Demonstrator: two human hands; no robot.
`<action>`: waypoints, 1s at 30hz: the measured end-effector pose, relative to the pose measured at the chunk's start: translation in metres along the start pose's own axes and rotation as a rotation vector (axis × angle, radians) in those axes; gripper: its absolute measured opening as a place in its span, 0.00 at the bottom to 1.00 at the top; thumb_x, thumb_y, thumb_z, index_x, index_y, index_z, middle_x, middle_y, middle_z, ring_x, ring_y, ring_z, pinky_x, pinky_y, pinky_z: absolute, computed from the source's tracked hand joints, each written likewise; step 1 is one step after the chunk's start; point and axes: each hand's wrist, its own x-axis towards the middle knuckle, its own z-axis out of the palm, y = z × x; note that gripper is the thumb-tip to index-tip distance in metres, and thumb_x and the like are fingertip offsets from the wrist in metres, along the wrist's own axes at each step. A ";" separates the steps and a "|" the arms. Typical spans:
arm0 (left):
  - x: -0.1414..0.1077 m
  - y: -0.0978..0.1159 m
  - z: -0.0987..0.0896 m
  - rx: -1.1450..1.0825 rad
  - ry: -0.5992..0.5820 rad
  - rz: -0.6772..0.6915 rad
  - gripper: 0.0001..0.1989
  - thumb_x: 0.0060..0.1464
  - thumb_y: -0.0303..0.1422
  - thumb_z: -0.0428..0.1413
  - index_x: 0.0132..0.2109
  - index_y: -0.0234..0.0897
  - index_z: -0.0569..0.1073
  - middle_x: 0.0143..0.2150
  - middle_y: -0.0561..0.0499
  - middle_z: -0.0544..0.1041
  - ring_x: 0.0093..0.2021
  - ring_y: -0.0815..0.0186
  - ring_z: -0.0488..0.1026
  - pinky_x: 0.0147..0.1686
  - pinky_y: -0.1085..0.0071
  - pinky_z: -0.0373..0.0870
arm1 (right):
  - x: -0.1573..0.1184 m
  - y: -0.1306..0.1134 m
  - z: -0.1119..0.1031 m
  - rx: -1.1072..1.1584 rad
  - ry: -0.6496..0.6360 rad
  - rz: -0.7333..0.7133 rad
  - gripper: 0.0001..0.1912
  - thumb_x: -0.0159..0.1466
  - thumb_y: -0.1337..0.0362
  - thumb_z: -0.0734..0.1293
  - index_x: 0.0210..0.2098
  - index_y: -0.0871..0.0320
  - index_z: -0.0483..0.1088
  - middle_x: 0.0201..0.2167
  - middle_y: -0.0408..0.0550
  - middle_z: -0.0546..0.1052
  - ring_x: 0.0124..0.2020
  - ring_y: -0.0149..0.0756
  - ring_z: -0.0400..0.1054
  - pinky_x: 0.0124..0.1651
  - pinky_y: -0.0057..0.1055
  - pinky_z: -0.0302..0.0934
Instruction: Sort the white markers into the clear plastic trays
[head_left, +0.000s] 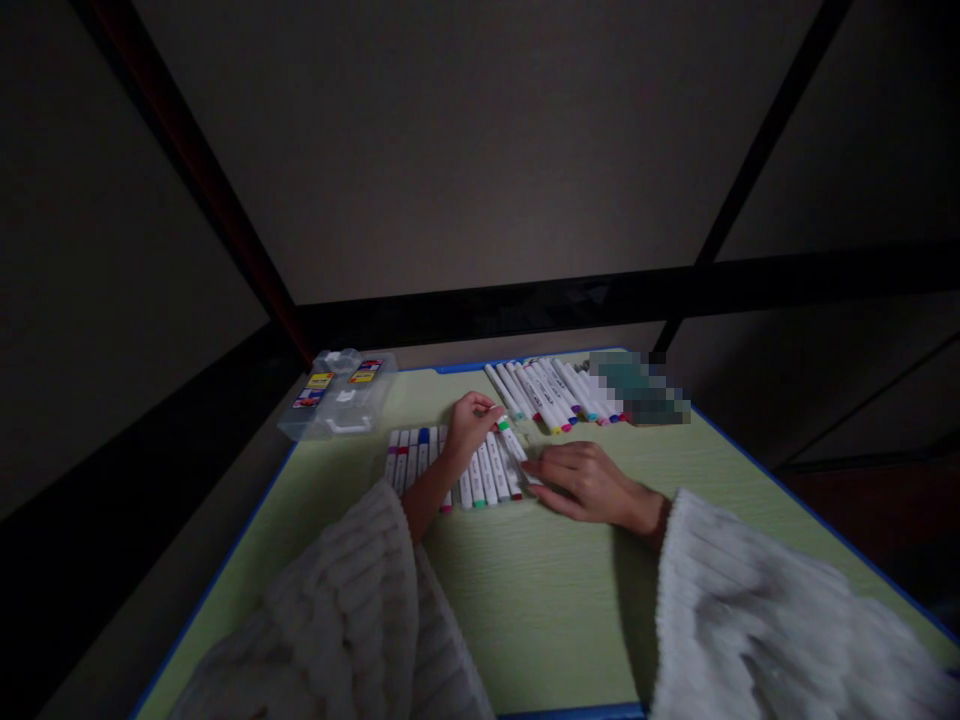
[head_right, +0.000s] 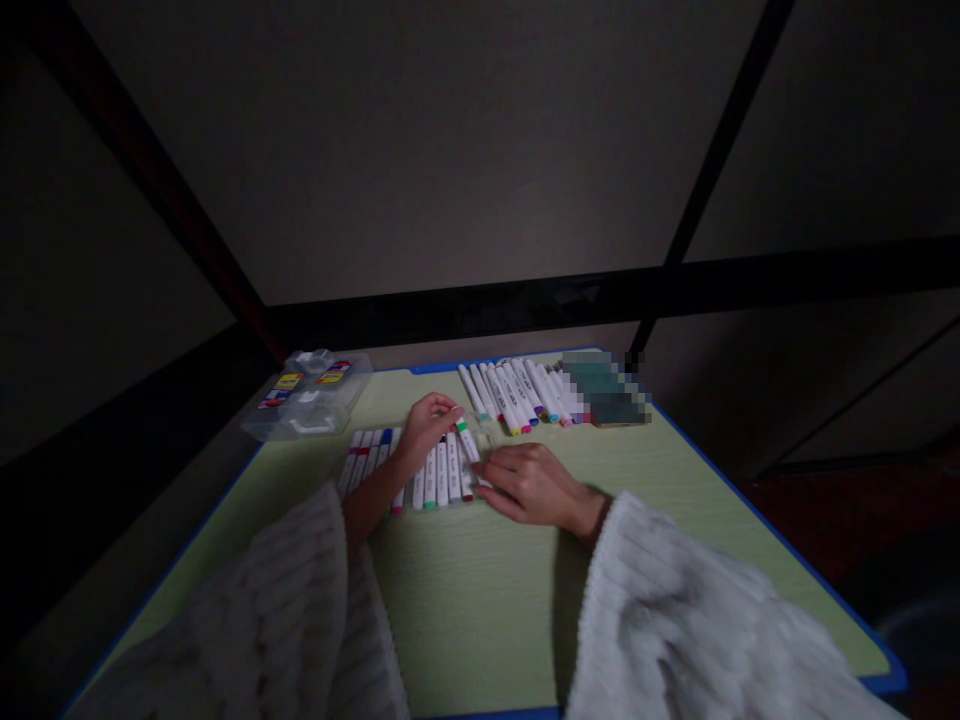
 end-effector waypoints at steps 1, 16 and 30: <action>0.000 0.000 0.000 0.015 -0.002 0.007 0.06 0.41 0.21 0.56 0.25 0.31 0.66 0.21 0.58 0.66 0.18 0.77 0.65 0.19 0.80 0.65 | 0.000 0.000 0.000 0.011 -0.016 -0.010 0.14 0.64 0.61 0.56 0.38 0.63 0.69 0.23 0.46 0.71 0.25 0.31 0.64 0.28 0.28 0.56; 0.004 -0.005 0.000 0.051 0.002 0.051 0.05 0.40 0.22 0.56 0.24 0.32 0.67 0.21 0.57 0.66 0.19 0.77 0.65 0.17 0.81 0.64 | -0.001 0.000 0.002 0.010 -0.076 -0.056 0.16 0.65 0.60 0.55 0.40 0.62 0.68 0.24 0.45 0.70 0.25 0.29 0.63 0.28 0.27 0.56; 0.017 -0.022 -0.004 0.370 -0.053 0.200 0.07 0.46 0.21 0.50 0.28 0.31 0.73 0.27 0.51 0.74 0.29 0.70 0.71 0.34 0.74 0.69 | -0.001 0.000 0.003 -0.023 -0.058 -0.018 0.19 0.65 0.56 0.55 0.41 0.63 0.69 0.23 0.45 0.72 0.24 0.29 0.65 0.28 0.27 0.57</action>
